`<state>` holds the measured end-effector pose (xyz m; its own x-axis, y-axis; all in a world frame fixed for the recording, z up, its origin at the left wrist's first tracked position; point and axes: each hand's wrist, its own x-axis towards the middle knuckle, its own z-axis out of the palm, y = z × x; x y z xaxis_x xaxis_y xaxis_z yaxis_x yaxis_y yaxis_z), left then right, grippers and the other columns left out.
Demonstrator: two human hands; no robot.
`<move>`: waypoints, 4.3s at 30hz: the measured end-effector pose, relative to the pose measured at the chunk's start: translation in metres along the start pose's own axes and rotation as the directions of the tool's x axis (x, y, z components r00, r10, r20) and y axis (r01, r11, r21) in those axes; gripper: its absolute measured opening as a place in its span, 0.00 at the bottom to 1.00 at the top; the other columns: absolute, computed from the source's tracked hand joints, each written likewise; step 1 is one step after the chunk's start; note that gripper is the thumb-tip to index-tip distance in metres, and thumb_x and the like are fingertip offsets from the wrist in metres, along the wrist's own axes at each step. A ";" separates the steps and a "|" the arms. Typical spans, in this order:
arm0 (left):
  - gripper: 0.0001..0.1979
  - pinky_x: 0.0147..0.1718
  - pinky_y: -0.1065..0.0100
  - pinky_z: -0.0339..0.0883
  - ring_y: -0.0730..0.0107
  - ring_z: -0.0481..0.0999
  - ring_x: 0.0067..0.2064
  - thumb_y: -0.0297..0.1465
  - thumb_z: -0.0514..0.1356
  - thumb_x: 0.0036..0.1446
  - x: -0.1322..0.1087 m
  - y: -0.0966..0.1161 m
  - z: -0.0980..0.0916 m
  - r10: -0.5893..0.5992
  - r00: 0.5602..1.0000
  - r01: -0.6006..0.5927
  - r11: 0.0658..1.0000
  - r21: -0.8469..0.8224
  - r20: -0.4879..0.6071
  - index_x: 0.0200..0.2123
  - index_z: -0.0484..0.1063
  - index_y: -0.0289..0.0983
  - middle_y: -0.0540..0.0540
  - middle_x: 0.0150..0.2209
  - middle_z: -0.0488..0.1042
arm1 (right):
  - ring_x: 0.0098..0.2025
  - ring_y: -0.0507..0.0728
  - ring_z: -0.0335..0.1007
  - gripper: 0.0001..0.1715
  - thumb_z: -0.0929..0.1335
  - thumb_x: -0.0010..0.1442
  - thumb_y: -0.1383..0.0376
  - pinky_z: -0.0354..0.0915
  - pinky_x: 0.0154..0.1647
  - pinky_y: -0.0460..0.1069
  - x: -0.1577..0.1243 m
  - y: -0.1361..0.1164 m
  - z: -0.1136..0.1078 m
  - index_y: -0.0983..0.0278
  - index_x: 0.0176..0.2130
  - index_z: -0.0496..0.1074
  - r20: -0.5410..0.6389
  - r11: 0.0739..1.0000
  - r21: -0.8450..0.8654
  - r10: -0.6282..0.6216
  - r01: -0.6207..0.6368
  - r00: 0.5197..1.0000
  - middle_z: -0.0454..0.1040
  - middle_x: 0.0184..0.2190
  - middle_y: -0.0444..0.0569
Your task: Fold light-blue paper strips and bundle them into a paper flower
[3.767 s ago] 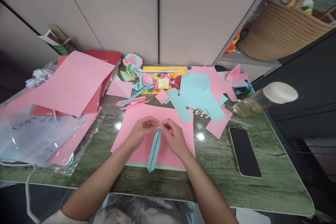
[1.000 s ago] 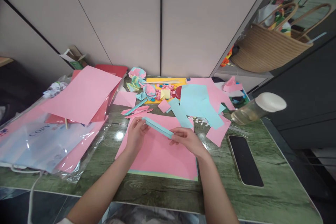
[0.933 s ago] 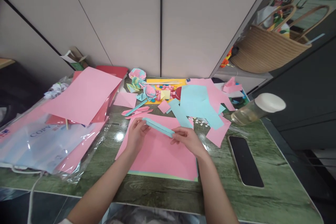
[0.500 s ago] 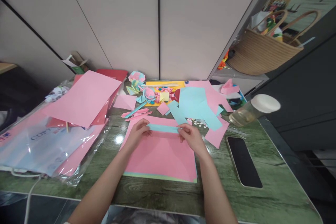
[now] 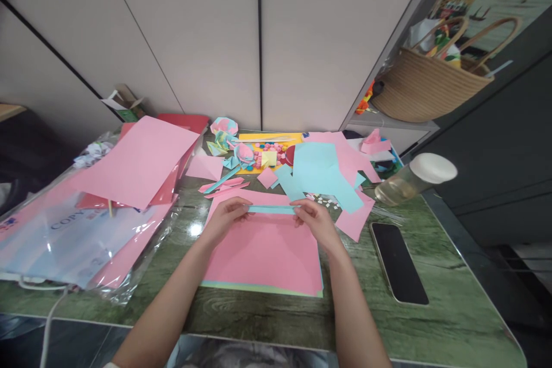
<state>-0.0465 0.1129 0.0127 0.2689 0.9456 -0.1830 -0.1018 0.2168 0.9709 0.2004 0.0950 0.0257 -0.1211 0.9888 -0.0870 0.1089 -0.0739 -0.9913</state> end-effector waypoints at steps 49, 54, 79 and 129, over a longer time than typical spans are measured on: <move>0.07 0.37 0.67 0.58 0.68 0.65 0.38 0.31 0.53 0.55 -0.007 -0.028 0.032 0.194 0.850 -0.527 0.311 0.791 0.490 0.33 0.68 0.35 0.46 0.32 0.68 | 0.38 0.57 0.62 0.09 0.60 0.59 0.66 0.59 0.41 0.53 -0.018 0.032 0.031 0.64 0.34 0.68 0.448 0.331 -0.801 -0.221 0.499 0.866 0.68 0.31 0.51; 0.10 0.38 0.64 0.57 0.66 0.64 0.38 0.29 0.49 0.58 -0.015 -0.029 0.024 0.225 0.822 -0.563 0.180 0.806 0.523 0.35 0.69 0.36 0.44 0.32 0.68 | 0.39 0.58 0.63 0.10 0.60 0.59 0.64 0.60 0.42 0.54 -0.027 0.030 0.022 0.63 0.37 0.69 0.399 0.400 -0.790 -0.241 0.465 0.885 0.69 0.33 0.52; 0.10 0.36 0.67 0.59 0.66 0.66 0.38 0.29 0.50 0.56 -0.015 -0.026 0.021 0.208 0.867 -0.498 0.340 0.798 0.453 0.33 0.72 0.37 0.45 0.31 0.69 | 0.39 0.55 0.65 0.11 0.61 0.56 0.69 0.62 0.41 0.51 -0.031 0.022 0.004 0.62 0.37 0.71 0.301 0.653 -0.684 -0.154 0.325 0.941 0.72 0.34 0.48; 0.17 0.37 0.63 0.56 0.64 0.65 0.39 0.22 0.46 0.56 -0.073 -0.026 -0.016 0.085 0.796 -0.535 -0.364 0.763 0.599 0.50 0.61 0.29 0.39 0.40 0.68 | 0.38 0.56 0.59 0.16 0.59 0.58 0.73 0.55 0.42 0.52 -0.059 0.041 0.012 0.68 0.45 0.68 0.554 -0.054 -0.825 -0.277 0.563 0.785 0.70 0.34 0.53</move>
<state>-0.0792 0.0421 -0.0019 0.7790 0.6263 0.0299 0.6238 -0.7693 -0.1376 0.2001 0.0317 -0.0106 -0.6716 0.7252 0.1520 0.7399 0.6672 0.0862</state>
